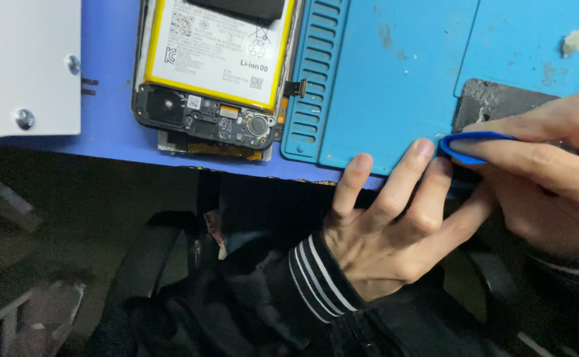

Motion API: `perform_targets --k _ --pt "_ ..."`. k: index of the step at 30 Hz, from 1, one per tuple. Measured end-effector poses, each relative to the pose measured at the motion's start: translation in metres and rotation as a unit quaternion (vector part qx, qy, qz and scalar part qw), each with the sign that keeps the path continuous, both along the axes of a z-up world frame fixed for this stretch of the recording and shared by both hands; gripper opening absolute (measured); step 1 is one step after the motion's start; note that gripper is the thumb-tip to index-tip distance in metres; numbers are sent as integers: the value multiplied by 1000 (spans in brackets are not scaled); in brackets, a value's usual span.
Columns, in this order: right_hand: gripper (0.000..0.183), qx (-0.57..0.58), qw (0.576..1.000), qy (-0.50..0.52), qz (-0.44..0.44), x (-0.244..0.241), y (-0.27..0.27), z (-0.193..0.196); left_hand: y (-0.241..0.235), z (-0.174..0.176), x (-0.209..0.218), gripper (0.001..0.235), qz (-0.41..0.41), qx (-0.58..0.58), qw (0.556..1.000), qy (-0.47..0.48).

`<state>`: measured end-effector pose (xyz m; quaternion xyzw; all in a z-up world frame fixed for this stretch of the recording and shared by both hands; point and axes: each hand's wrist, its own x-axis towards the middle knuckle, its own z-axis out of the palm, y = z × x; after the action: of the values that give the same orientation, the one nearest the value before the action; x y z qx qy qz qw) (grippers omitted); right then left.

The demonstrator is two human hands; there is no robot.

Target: Removing a shattered screen from a smartphone using prying tools.

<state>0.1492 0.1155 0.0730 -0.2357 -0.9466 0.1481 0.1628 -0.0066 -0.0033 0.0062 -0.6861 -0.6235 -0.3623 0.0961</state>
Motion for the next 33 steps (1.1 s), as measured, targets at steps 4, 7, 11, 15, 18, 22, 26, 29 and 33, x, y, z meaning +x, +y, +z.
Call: perform_targets --k 4,7,11,15,18,22,26,29,33 --pt "20 -80 994 -36 -72 21 -13 -1 5 -15 7 32 11 33 999 -36" --pt "16 -70 992 -18 -100 17 -17 -2 6 -12 7 33 6 30 999 -27" --pt "25 -68 993 -51 -85 29 -17 0 5 -11 9 31 20 21 1000 -6" --pt "28 -23 999 -7 -45 10 -9 -3 2 -5 5 34 11 13 1000 7" --pt "27 -38 997 -42 -49 17 -5 4 3 -4 2 35 16 16 999 27" --pt "22 -86 989 -32 -112 21 -18 -3 2 -8 4 35 20 24 999 15" --pt "23 -37 996 -41 -73 17 -15 6 3 -3 2 35 3 12 1000 21" --pt "25 -65 993 -37 -93 14 -15 2 3 -4 2 35 3 13 1000 22" --pt "25 -44 996 -41 -61 18 -6 4 1 -1 2 35 1 10 1000 25"
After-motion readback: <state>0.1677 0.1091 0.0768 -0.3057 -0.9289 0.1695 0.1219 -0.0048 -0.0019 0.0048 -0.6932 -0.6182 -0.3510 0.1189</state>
